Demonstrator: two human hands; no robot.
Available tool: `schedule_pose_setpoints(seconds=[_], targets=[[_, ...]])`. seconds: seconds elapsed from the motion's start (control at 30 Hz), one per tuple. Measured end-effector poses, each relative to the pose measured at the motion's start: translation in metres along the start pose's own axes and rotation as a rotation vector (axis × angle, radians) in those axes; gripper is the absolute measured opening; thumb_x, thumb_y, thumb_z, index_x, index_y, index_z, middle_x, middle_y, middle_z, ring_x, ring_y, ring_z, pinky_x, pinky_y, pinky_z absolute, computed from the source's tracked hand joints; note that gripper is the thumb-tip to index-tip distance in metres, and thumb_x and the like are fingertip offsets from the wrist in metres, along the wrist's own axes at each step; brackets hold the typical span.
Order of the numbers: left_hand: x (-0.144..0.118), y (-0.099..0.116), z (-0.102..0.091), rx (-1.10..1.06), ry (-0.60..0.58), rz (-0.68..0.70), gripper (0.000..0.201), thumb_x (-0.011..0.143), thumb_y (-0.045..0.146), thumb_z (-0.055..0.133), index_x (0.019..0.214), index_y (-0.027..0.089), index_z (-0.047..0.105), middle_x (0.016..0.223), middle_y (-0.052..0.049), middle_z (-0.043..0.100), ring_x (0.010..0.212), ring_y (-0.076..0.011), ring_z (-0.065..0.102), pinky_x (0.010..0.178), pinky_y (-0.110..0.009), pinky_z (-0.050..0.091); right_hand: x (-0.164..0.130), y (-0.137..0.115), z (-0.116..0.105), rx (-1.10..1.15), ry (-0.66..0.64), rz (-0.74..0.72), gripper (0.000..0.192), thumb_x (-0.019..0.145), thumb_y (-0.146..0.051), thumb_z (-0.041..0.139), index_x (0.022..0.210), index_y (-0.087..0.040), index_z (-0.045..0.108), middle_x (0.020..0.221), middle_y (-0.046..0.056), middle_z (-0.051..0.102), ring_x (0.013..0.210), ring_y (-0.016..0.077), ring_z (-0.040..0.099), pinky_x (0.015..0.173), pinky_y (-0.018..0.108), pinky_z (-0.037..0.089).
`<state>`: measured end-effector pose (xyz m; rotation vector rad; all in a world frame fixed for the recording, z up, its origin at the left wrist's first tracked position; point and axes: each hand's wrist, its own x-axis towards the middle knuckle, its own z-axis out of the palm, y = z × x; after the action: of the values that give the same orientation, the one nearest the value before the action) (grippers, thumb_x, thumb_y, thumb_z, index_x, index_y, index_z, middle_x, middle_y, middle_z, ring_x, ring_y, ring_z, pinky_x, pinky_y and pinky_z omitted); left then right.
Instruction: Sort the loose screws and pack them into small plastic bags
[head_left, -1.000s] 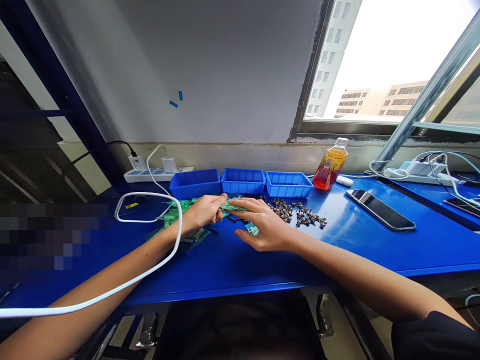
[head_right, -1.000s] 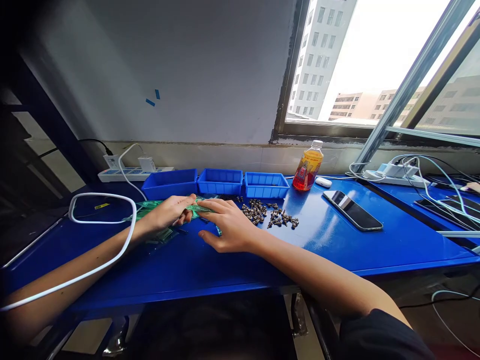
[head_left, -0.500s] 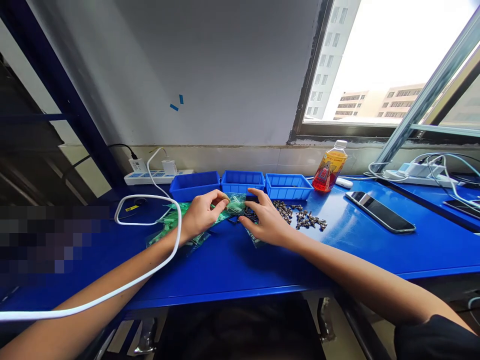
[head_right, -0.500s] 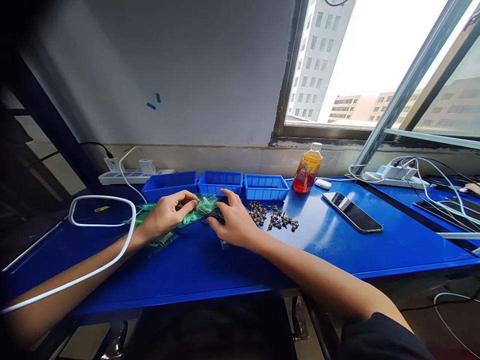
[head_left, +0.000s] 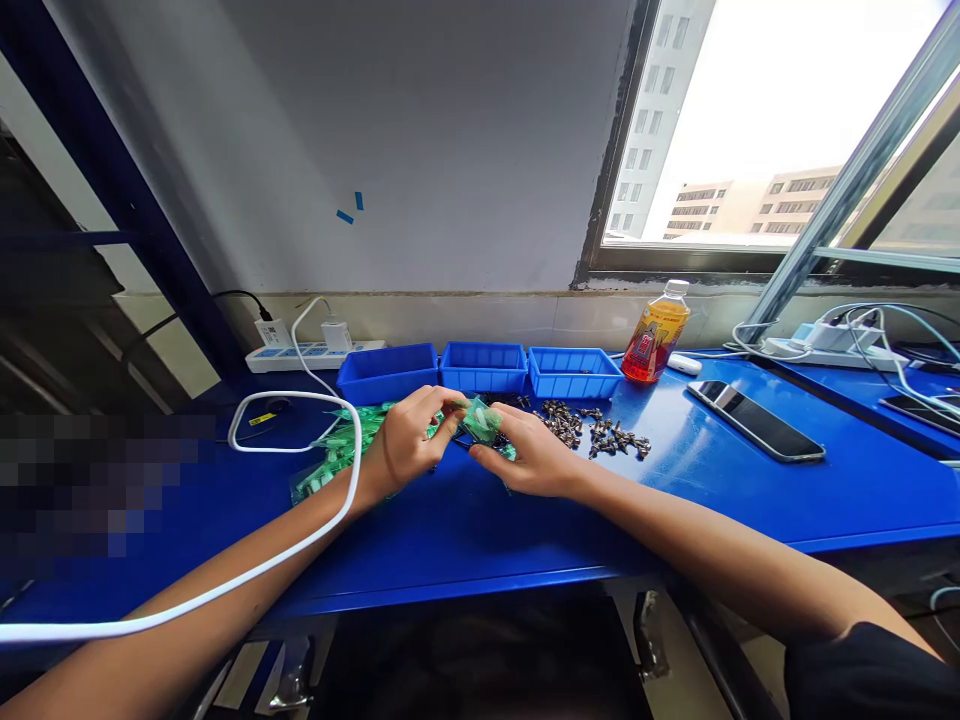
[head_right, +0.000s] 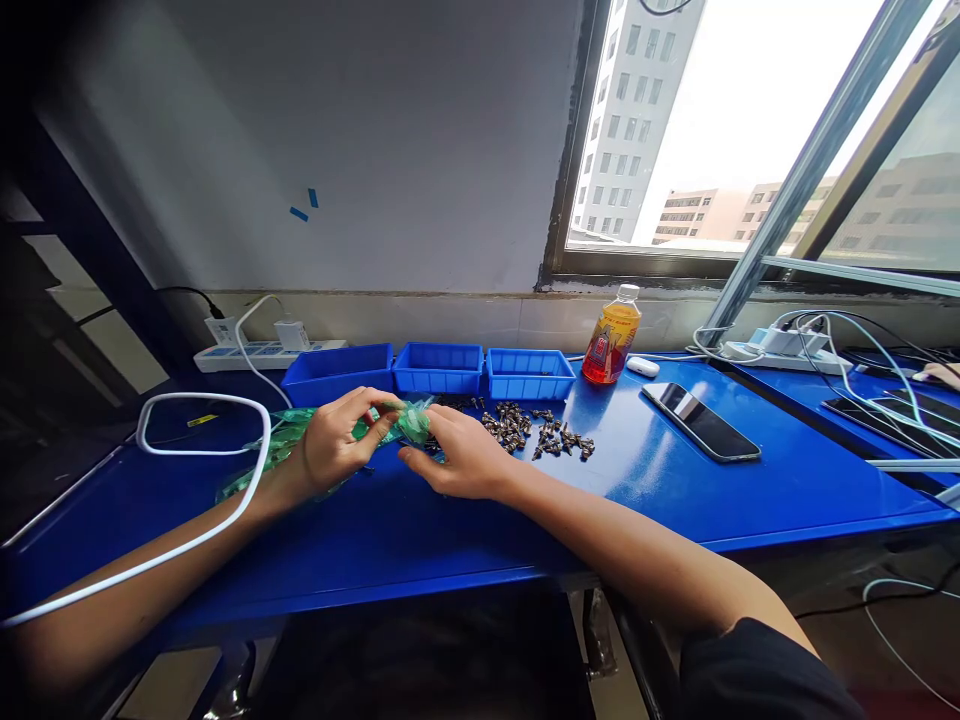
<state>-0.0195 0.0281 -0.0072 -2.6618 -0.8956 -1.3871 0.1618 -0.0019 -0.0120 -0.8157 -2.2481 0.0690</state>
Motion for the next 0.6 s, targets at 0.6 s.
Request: schedule_pose_setpoints(seconds=[0.6], targets=[[0.008,0.013,-0.004,-0.716,-0.054,-0.602,0.053,0.077,0.064,0.041,0.090,0.015,0.054,0.060,0.001,0.055,0.055,-0.0153,0.057,0.054,-0.028,0.047,-0.003,0.008,0.002,-0.092,0.282,0.009,0.043,0.085,-0.007,0.035,0.120,-0.023,0.055,0.080,0.002,0.050,0.068,0.0117,0.049,0.061,0.025,0.046]])
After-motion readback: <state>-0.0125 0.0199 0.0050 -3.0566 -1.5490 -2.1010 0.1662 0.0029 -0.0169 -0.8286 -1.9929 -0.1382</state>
